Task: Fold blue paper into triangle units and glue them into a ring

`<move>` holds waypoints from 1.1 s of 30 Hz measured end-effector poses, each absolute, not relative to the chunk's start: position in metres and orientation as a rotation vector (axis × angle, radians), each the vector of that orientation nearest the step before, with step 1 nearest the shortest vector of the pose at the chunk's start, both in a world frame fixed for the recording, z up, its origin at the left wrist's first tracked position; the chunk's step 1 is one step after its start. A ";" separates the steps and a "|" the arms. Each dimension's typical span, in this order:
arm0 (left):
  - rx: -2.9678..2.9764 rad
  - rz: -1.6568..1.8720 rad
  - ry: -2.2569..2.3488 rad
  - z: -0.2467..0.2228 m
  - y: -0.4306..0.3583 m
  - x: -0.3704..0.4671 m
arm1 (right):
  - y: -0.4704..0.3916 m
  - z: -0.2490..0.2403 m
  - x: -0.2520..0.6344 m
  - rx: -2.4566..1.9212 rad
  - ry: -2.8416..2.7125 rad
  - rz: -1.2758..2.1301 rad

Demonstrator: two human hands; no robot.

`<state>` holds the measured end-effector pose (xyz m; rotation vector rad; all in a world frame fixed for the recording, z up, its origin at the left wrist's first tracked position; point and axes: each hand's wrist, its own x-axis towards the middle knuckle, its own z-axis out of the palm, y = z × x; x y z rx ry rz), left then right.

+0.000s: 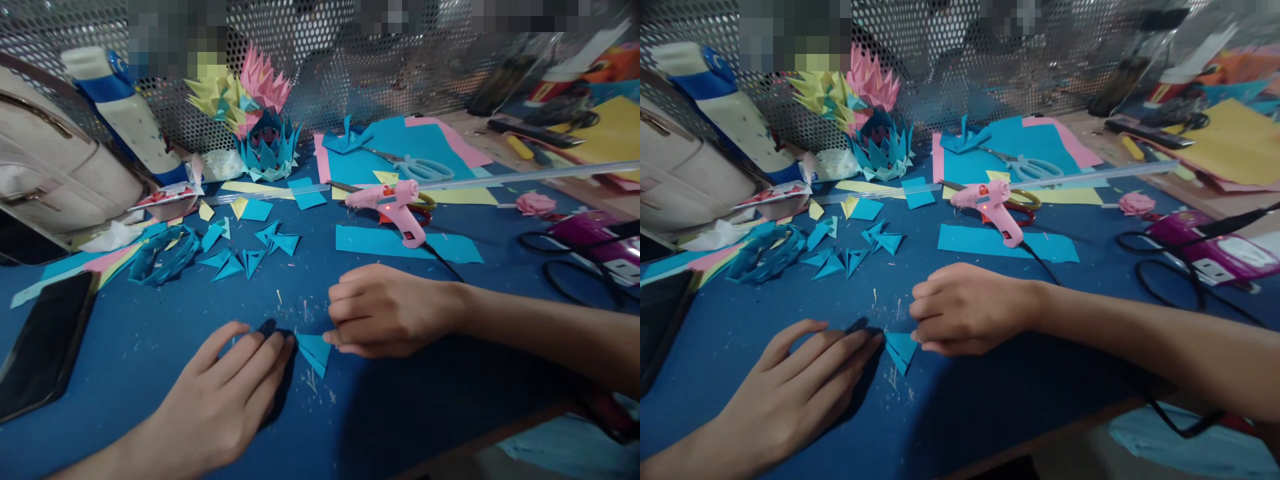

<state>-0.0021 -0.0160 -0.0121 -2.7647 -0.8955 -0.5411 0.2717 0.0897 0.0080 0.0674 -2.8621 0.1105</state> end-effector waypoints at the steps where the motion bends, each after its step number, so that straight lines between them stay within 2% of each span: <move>1: -2.756 -0.529 -0.896 -0.012 -0.015 -0.002 | 0.090 0.008 0.272 0.069 -2.860 0.102; 8: -2.776 -0.548 -0.946 -0.010 -0.010 0.001 | 0.090 0.003 0.272 0.104 -2.782 0.099; 18: -2.853 -0.388 -1.080 -0.012 -0.006 -0.001 | 0.090 0.000 0.271 0.110 -2.733 0.204; 33: -2.954 -0.470 -0.892 -0.009 -0.002 -0.001 | 0.088 0.002 0.269 0.109 -2.740 0.172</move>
